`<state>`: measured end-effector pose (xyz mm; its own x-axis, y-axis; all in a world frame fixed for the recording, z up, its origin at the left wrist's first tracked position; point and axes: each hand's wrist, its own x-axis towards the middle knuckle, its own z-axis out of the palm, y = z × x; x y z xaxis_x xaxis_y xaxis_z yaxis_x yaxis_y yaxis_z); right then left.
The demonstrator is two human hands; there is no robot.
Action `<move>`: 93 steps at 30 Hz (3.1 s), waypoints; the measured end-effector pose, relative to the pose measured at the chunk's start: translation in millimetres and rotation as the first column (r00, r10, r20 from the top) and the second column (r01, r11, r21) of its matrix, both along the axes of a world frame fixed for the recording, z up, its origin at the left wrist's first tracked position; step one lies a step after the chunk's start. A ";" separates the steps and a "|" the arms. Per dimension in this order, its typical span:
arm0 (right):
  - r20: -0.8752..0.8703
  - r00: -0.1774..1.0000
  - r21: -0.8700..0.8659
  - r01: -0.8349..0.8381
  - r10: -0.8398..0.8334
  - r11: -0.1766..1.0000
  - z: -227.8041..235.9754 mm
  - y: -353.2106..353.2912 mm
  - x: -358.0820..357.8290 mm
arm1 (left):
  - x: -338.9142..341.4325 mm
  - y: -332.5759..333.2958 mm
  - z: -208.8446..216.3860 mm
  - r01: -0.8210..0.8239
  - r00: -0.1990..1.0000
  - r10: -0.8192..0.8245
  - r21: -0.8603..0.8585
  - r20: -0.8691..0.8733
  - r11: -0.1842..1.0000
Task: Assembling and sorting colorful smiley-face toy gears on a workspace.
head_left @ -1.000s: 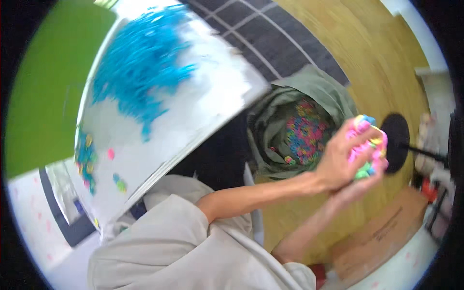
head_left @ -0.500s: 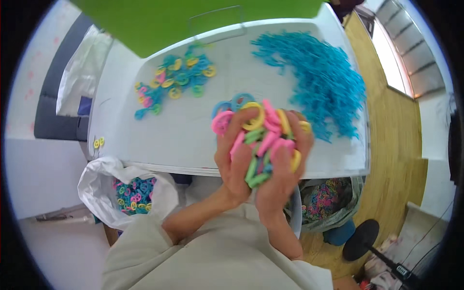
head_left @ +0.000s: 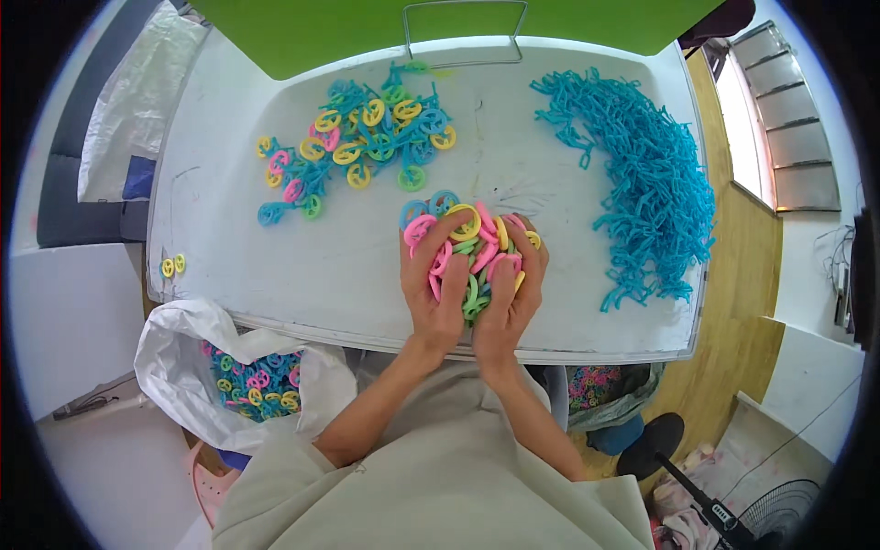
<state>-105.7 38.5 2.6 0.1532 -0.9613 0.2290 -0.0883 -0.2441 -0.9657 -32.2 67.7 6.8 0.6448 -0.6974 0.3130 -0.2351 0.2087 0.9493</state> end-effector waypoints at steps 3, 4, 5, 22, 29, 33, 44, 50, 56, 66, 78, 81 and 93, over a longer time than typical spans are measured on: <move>0.033 0.999 -0.017 0.019 -0.019 1.000 -3.7 -3.1 -2.2 | -2.3 -3.8 -4.9 -0.015 0.999 0.015 -0.010 0.030 1.000; 0.032 0.999 -0.008 0.026 -0.026 1.000 -4.4 -5.2 -3.7 | -4.5 -5.0 -4.8 -0.032 0.999 0.032 0.001 0.021 1.000; 0.002 0.999 -0.038 0.033 -0.033 0.999 -4.6 -7.8 -4.5 | -5.6 -5.6 -4.9 -0.051 0.999 0.051 0.012 0.014 0.999; -0.072 0.988 -0.166 0.121 -0.134 0.979 -15.2 -47.3 -20.7 | 6.6 -14.6 -4.6 0.058 0.939 -0.135 0.241 0.317 0.969; -0.146 0.981 -0.179 0.102 -0.129 0.979 -14.9 -55.1 -27.3 | 21.9 -12.3 5.9 0.077 0.847 -0.236 0.328 0.477 0.942; -0.187 0.976 -0.112 0.093 -0.113 0.989 -15.1 -60.0 -32.1 | 39.7 -9.1 14.8 0.070 0.887 -0.213 0.337 0.409 0.939; -0.138 0.989 -0.089 0.031 -0.043 0.996 -14.5 -62.7 -40.4 | 114.1 -93.1 51.7 -0.144 0.262 -0.431 0.476 0.864 0.867; -0.114 0.991 -0.109 0.055 -0.068 0.992 -18.1 -65.0 -43.8 | 148.8 -74.0 26.4 -0.129 0.265 -0.527 0.571 0.808 0.811; -0.165 0.983 -0.136 0.060 -0.083 0.989 -15.1 -66.8 -46.5 | 175.3 -58.3 27.8 -0.195 0.258 -0.478 0.530 0.839 0.825; -0.524 0.851 -0.216 -0.170 0.033 0.961 4.5 -89.8 -61.6 | 166.6 -90.7 20.2 -0.235 0.089 -0.530 0.535 0.843 0.812; -0.325 0.945 -0.242 -0.051 -0.031 0.969 18.6 -68.2 -110.4 | 15.3 -0.4 39.4 0.375 0.407 -0.559 0.426 0.722 0.823; -0.032 0.958 -0.285 0.264 -0.284 0.922 -8.0 -34.8 -162.8 | -52.5 10.9 27.3 0.854 0.210 -0.888 0.365 0.409 0.370; 0.087 0.489 0.876 0.378 -0.868 0.301 -281.5 115.7 -456.5 | -280.6 31.6 -122.6 0.877 0.087 -0.750 0.407 -0.656 -0.254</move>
